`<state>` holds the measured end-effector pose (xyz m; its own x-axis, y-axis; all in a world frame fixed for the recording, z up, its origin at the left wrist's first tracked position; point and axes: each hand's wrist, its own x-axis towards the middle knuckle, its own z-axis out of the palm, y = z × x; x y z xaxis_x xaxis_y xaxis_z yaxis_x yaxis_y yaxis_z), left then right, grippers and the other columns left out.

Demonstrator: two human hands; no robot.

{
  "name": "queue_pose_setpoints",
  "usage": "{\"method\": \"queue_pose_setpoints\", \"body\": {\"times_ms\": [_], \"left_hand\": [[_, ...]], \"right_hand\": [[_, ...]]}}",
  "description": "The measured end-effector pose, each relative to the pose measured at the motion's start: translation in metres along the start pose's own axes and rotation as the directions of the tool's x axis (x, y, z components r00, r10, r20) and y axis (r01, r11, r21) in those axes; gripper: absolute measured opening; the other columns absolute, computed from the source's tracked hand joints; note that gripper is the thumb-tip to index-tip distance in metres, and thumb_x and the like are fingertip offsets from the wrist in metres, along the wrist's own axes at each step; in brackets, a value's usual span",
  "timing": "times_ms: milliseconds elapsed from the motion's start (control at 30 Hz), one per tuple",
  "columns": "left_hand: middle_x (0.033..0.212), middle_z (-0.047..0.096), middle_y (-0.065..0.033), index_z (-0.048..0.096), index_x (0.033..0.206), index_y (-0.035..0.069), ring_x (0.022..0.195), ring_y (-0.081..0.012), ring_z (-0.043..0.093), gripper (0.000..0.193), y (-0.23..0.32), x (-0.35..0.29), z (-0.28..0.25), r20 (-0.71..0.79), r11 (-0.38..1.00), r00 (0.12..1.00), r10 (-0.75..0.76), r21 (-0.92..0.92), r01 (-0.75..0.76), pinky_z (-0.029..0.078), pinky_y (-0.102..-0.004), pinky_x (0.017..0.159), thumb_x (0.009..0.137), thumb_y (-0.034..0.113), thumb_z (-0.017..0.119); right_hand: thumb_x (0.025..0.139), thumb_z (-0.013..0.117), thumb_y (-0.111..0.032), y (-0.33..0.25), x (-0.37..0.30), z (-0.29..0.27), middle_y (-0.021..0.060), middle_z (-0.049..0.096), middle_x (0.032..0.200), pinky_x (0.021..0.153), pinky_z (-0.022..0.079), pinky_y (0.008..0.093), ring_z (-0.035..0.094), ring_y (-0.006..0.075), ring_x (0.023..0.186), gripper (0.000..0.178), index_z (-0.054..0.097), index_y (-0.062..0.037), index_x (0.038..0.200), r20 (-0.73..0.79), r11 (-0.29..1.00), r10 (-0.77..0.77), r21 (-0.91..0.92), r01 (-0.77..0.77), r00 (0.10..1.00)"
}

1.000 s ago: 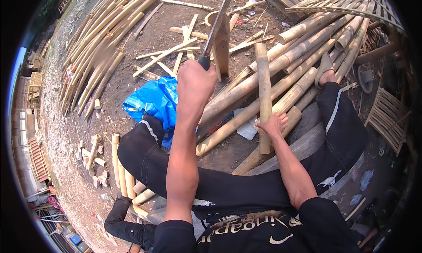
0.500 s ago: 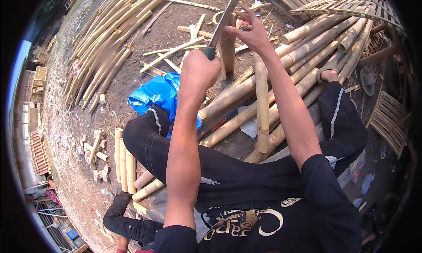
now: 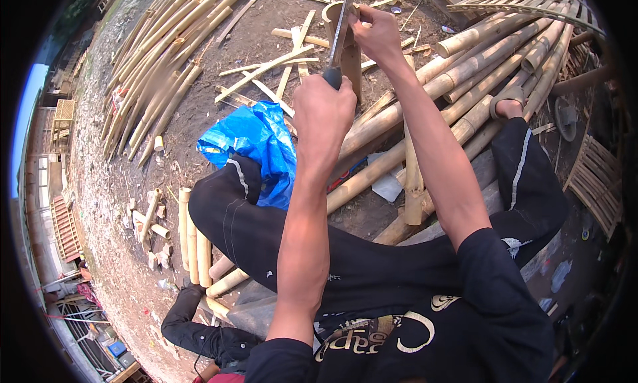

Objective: The person uses a machete to shave and cut strips from a bamboo stalk while sitting outdoors among a large pile of bamboo.

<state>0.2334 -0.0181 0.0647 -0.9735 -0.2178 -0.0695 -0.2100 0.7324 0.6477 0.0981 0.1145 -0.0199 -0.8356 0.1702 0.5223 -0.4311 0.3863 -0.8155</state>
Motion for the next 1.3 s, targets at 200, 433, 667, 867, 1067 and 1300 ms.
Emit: {"method": "queue_pose_setpoints", "body": {"times_ms": [200, 433, 667, 867, 1067, 1300], "left_hand": [[0.071, 0.067, -0.0308, 0.070, 0.081, -0.011, 0.075, -0.0462, 0.070, 0.035, 0.000, -0.003, 0.005, 0.033, 0.997, 0.999, 0.004, -0.079, -0.001, 0.054, -0.0515, 0.071, 0.089, 0.023, 0.067], [0.057, 0.061, -0.0176, 0.065, 0.072, -0.007, 0.055, -0.0292, 0.065, 0.042, 0.003, -0.005, 0.005, -0.001, 0.993, 0.999, 0.042, -0.114, -0.042, 0.049, -0.0439, 0.057, 0.090, 0.031, 0.068], [0.060, 0.063, -0.0221, 0.066, 0.074, -0.009, 0.060, -0.0357, 0.067, 0.040, 0.009, -0.005, 0.005, -0.025, 0.996, 0.999, 0.025, -0.086, -0.027, 0.050, -0.0465, 0.060, 0.090, 0.028, 0.067], [0.070, 0.066, -0.0306, 0.069, 0.077, -0.010, 0.071, -0.0466, 0.069, 0.034, 0.008, -0.005, 0.009, -0.002, 0.997, 1.000, 0.021, -0.079, -0.021, 0.053, -0.0514, 0.068, 0.088, 0.022, 0.067], [0.073, 0.067, -0.0314, 0.068, 0.080, -0.013, 0.076, -0.0454, 0.070, 0.041, 0.008, 0.000, 0.008, 0.027, 1.000, 1.000, -0.006, -0.013, 0.007, 0.054, -0.0515, 0.071, 0.088, 0.027, 0.067], [0.072, 0.066, -0.0331, 0.068, 0.082, -0.015, 0.076, -0.0454, 0.071, 0.043, 0.000, 0.006, -0.006, 0.045, 0.995, 0.999, 0.006, 0.100, -0.010, 0.054, -0.0495, 0.072, 0.088, 0.027, 0.064]], "right_hand": [[0.091, 0.067, -0.021, -0.004, -0.001, 0.000, 0.0139, 0.075, 0.086, 0.072, 0.053, 0.0338, 0.071, 0.0196, 0.077, 0.023, 0.074, -0.0027, 0.103, 0.034, 0.996, 0.069, -0.050, -0.067, 0.997], [0.090, 0.068, -0.027, -0.002, -0.001, 0.002, 0.0139, 0.067, 0.066, 0.056, 0.047, 0.0378, 0.060, 0.0250, 0.054, 0.024, 0.072, -0.0034, 0.090, -0.009, 0.999, 0.008, -0.042, -0.008, 1.000], [0.090, 0.068, -0.026, 0.000, 0.000, 0.001, 0.0141, 0.066, 0.066, 0.056, 0.047, 0.0374, 0.058, 0.0239, 0.053, 0.024, 0.071, -0.0021, 0.088, -0.008, 0.997, 0.002, -0.079, -0.003, 1.000], [0.093, 0.067, -0.024, -0.001, -0.003, 0.000, 0.0089, 0.076, 0.081, 0.067, 0.051, 0.0310, 0.068, 0.0121, 0.071, 0.024, 0.074, -0.0020, 0.098, 0.029, 0.997, 0.077, -0.031, -0.076, 0.997], [0.085, 0.075, -0.032, 0.006, -0.003, -0.007, 0.0151, 0.075, 0.099, 0.074, 0.057, 0.0373, 0.073, 0.0298, 0.085, 0.040, 0.068, -0.0074, 0.116, 0.053, 1.000, 0.014, -0.013, -0.014, 0.999], [0.069, 0.088, -0.053, -0.002, -0.175, -0.112, 0.0314, 0.056, 0.129, 0.103, 0.047, 0.0495, 0.057, 0.0402, 0.122, 0.108, 0.033, 0.0147, 0.133, -0.045, 0.272, 0.849, -0.817, -0.509, 0.526]]}}
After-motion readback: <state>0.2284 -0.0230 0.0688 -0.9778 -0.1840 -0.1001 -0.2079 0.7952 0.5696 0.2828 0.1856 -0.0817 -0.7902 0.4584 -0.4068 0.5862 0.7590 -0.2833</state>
